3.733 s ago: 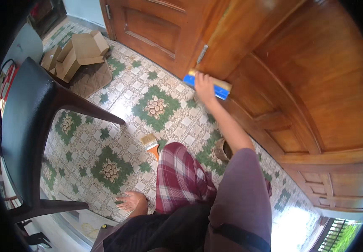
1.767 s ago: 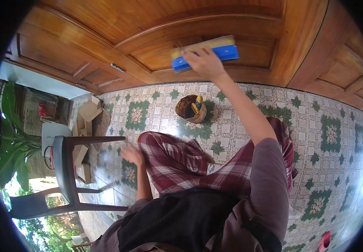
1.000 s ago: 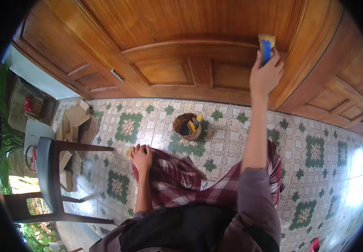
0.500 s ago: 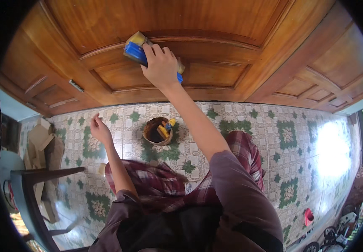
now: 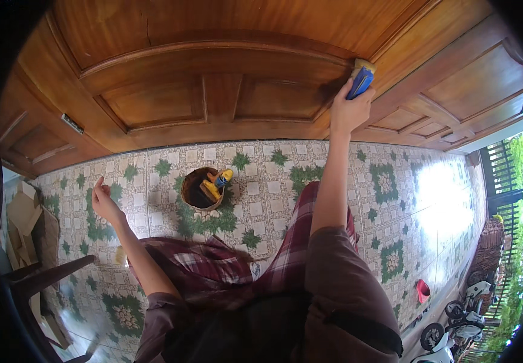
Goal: Sanding down a wooden door and then applying a layer of varnish or wood stain using a paintbrush.
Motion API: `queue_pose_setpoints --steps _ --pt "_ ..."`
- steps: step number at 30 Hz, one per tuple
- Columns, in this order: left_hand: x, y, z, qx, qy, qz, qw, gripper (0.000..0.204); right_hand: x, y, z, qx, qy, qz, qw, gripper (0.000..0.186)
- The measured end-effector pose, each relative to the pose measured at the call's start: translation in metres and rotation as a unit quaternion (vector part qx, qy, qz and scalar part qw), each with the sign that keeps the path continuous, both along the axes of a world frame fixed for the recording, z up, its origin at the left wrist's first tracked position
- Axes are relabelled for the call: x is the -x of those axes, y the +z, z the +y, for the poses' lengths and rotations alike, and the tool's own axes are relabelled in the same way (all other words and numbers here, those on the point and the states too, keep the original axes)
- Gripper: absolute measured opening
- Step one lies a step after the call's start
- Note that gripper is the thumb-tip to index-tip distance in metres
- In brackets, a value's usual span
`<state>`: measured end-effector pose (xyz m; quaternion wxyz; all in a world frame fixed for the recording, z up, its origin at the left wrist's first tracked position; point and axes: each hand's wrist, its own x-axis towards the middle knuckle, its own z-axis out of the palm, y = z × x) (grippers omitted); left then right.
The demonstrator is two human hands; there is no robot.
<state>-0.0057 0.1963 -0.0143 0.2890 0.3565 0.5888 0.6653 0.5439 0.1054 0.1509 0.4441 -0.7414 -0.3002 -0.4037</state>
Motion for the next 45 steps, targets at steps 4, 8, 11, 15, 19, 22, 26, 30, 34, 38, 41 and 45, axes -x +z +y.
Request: queue_pose_setpoints --steps 4,8,11,15,19,22,26,30,34,38,41,45 --pt "-0.006 0.001 0.001 -0.006 -0.019 -0.019 1.0 0.028 0.009 -0.03 0.003 -0.024 0.061 0.063 0.996 0.039" --pt "0.0 -0.014 0.004 -0.007 -0.04 -0.047 0.998 0.028 0.009 -0.078 -0.013 0.079 0.087 0.086 0.989 0.041" --pt "0.012 -0.033 0.005 0.021 -0.07 -0.032 0.997 0.028 0.004 -0.059 -0.004 0.056 0.115 0.076 0.989 0.042" --pt "0.002 -0.033 0.006 0.022 -0.073 -0.013 0.997 0.029 -0.022 -0.044 -0.03 0.123 0.137 -0.017 0.983 0.04" --pt "-0.002 -0.033 0.007 0.03 -0.074 -0.017 0.997 0.029 -0.016 0.041 -0.058 -0.063 0.163 0.008 0.985 0.035" --pt "0.007 -0.05 0.009 0.032 -0.076 0.002 0.997 0.03 -0.028 0.13 -0.037 -0.124 0.185 -0.082 0.971 0.034" --pt "0.024 -0.083 0.021 0.036 -0.091 -0.007 0.995 0.029 -0.079 0.222 -0.033 -0.079 0.108 -0.14 0.981 0.035" --pt "0.025 -0.066 0.025 0.016 -0.054 0.007 0.998 0.03 -0.078 0.2 -0.037 -0.063 0.087 -0.126 0.986 0.034" --pt "0.009 -0.073 0.019 0.003 -0.004 0.058 0.998 0.033 -0.079 0.074 -0.038 0.074 0.048 -0.095 0.992 0.029" --pt "0.032 -0.093 -0.02 0.045 0.039 0.211 0.976 0.032 -0.103 0.041 -0.065 0.093 0.127 -0.098 0.983 0.03" --pt "0.062 -0.093 -0.071 0.115 -0.016 0.479 0.87 0.027 -0.102 0.149 -0.066 0.064 0.132 -0.166 0.975 0.031" --pt "0.007 -0.038 -0.117 0.217 -0.072 0.592 0.773 0.023 -0.075 0.364 -0.053 -0.079 0.188 -0.122 0.971 0.041"
